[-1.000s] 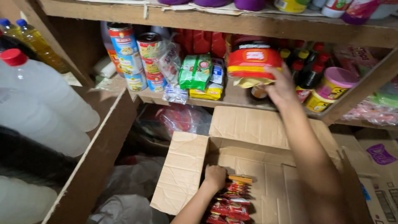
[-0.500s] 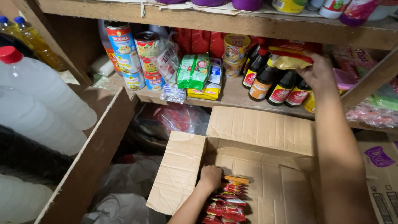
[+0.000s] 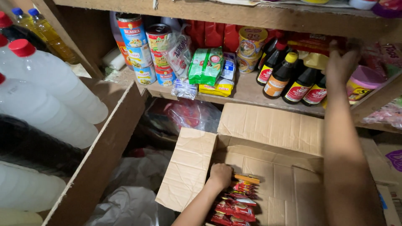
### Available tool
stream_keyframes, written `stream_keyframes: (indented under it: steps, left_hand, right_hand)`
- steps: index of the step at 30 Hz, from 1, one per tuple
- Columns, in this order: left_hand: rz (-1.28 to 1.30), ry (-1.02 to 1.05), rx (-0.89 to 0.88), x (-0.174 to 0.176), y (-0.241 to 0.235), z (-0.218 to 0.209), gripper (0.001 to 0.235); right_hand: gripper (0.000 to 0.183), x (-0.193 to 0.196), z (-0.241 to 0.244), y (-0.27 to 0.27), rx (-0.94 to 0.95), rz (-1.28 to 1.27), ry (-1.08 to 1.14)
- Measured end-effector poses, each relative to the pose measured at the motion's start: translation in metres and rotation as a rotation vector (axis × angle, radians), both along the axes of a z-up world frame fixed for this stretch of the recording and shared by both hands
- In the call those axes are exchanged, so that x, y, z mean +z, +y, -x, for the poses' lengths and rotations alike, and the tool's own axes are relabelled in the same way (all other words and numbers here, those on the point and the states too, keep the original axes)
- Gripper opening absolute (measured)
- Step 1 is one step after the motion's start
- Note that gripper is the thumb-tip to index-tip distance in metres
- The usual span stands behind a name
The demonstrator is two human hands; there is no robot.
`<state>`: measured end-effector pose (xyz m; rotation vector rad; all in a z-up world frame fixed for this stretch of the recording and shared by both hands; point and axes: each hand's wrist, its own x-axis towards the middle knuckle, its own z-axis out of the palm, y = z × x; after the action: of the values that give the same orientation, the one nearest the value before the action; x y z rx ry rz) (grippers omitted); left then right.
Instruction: The person is packing various grocery items from shelves into a cardboard box.
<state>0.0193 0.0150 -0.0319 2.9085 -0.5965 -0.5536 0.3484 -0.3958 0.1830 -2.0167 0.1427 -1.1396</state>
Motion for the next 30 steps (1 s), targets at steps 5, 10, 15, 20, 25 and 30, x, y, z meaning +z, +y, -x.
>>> stream_keyframes:
  steps: [5,10,15,20,25,30]
  left_hand:
    - [-0.005,0.005,-0.002,0.011,0.000,0.003,0.023]
    - [-0.006,0.008,-0.003,0.009,-0.002,0.001,0.022]
    - [0.013,-0.012,0.002,-0.001,-0.002,0.002,0.020]
    - [0.035,-0.015,0.032,0.006,-0.002,0.005,0.020]
    - [0.018,0.013,0.022,-0.017,-0.009,-0.003,0.028]
    - [0.033,0.017,0.019,0.014,-0.004,0.003,0.039]
  right_hand:
    - [0.078,-0.002,0.055,0.064,-0.217,-0.200,-0.076]
    - [0.033,-0.030,0.083,0.163,0.037,-0.170,-0.325]
    - [0.010,-0.026,0.085,0.285,0.527,-0.116,-0.137]
    - [0.030,-0.051,0.030,0.343,0.496,0.045,0.110]
    - [0.045,-0.059,-0.005,0.367,0.578,-0.238,0.518]
    - [0.034,-0.078,-0.026,0.368,0.582,-0.288,0.482]
